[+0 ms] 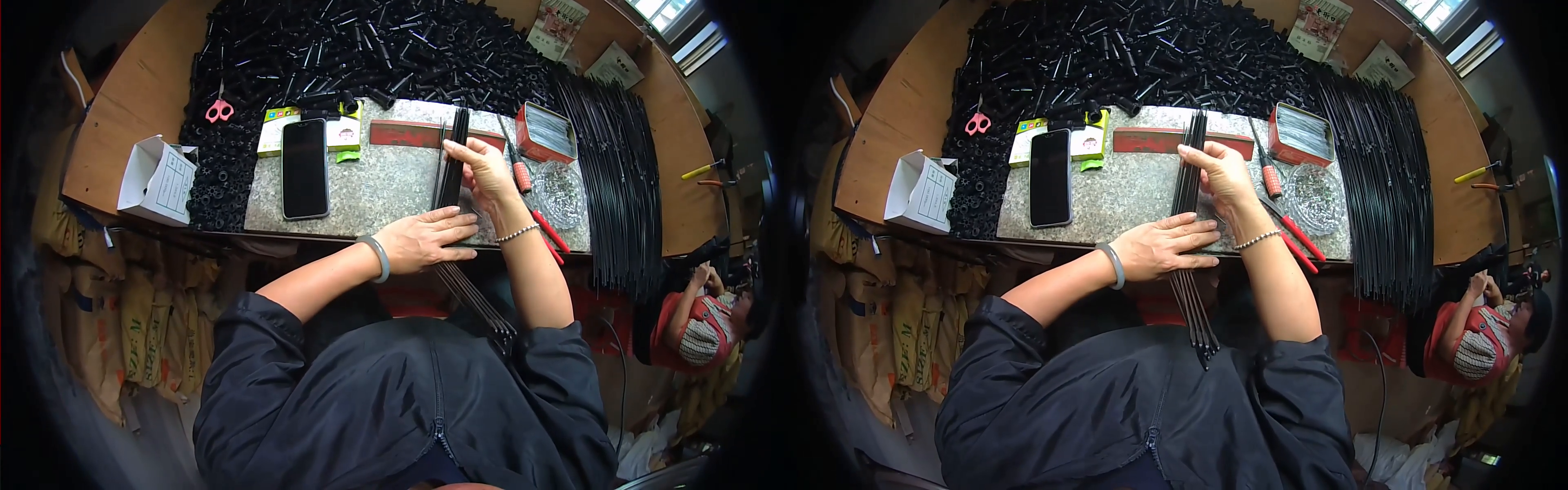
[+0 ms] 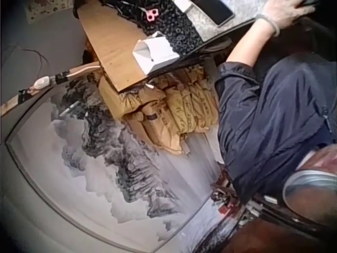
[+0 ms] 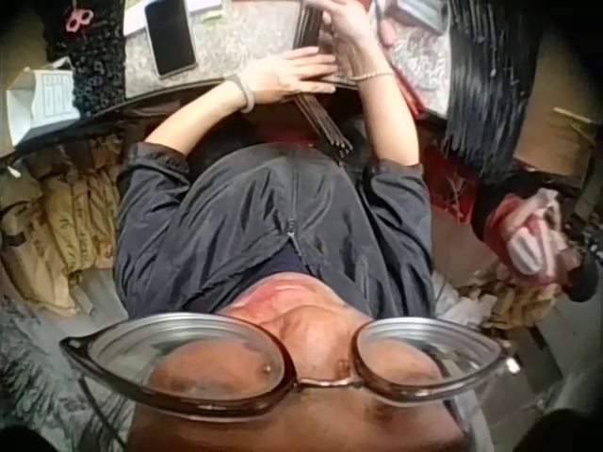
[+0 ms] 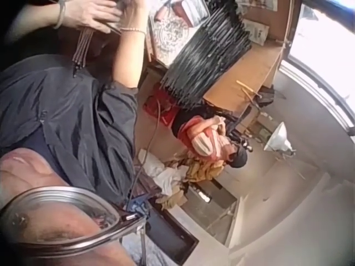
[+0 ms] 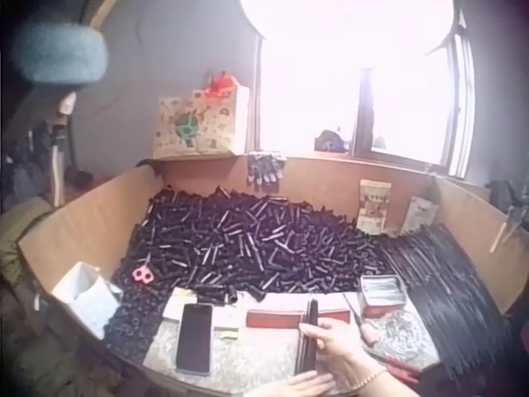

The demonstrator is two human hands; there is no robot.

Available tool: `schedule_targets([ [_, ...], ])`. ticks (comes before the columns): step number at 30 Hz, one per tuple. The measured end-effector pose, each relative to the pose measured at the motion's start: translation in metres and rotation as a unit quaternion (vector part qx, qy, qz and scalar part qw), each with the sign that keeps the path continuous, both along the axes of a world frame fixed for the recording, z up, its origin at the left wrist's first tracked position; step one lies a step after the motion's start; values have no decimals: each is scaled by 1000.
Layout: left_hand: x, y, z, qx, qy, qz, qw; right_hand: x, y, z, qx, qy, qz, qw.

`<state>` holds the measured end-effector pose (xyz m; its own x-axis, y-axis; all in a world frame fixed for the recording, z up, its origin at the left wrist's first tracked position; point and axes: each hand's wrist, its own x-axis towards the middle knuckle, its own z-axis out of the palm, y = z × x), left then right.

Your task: Assembling long black rods into a central hub or connector using pliers at a production workbench.

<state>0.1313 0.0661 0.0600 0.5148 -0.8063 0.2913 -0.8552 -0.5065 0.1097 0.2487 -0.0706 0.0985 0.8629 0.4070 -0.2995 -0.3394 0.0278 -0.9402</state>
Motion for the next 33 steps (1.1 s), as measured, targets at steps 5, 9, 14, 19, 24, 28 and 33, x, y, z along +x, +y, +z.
schedule_targets([
  [5, 1, -1, -2, -14, 12, 2, 1000, 23, -11, -14, -208, -311, -79, 924],
  [9, -2, 1, 2, -22, 18, 15, 999, 7, -17, -7, -241, -154, 36, 958],
  [14, -4, 2, 17, 3, 18, 32, 999, 6, -10, -18, -242, -142, 45, 959],
  [19, -7, 0, 12, 26, -26, 94, 995, 7, -11, -16, -223, -122, 39, 966],
  [24, -8, -2, 12, -2, 1, 107, 994, 7, -27, -10, -317, -339, -9, 885],
  [28, -6, -2, 10, -2, -19, 112, 993, 22, -57, 13, -324, -422, -68, 844],
  [33, -6, -3, 8, -13, -10, 104, 994, 61, -110, 34, -531, -488, -119, 682],
])
